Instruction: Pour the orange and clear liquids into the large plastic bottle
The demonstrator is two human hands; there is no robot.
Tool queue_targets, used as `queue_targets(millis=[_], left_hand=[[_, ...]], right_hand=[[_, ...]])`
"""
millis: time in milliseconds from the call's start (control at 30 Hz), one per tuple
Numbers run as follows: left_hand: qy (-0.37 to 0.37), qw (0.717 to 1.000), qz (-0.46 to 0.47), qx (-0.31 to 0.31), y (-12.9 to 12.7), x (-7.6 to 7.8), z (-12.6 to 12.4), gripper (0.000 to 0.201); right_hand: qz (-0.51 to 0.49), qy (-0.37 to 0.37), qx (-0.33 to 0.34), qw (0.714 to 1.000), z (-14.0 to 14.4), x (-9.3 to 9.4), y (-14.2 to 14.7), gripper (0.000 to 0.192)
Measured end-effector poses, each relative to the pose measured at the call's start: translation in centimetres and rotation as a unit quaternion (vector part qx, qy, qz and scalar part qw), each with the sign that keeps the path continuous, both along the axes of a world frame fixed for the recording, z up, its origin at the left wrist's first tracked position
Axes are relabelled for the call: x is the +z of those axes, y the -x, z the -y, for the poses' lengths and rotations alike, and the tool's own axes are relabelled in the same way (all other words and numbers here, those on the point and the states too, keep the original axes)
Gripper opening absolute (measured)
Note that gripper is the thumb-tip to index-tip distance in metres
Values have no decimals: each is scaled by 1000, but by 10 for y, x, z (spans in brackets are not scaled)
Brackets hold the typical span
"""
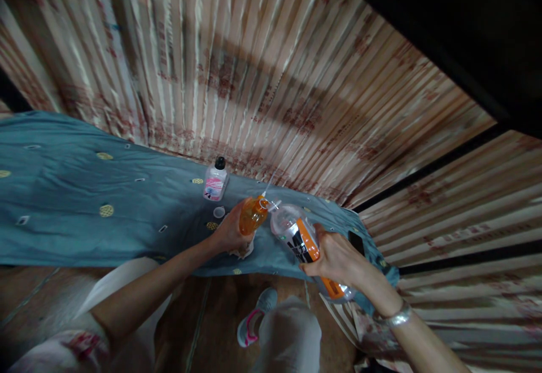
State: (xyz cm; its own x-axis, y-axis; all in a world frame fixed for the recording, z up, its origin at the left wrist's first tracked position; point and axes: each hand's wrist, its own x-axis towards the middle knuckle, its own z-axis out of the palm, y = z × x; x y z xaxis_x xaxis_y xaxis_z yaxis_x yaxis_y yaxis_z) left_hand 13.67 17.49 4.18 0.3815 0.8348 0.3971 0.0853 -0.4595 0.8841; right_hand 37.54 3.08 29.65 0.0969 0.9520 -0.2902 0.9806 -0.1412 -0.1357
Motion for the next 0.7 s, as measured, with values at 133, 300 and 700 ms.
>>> queue_targets(millis=[133, 300, 700], left_hand=[[8, 1000, -1, 7, 0, 2, 1, 110], [5, 1000, 2, 1, 0, 5, 1, 107], [-7, 1000, 4, -2, 0, -2, -2, 111]], right_hand=[[7, -4, 6, 1000, 0, -1, 0, 44], [5, 2, -2, 1000, 1, -1, 1, 46], [19, 16, -2, 1000, 0, 1, 2, 47]])
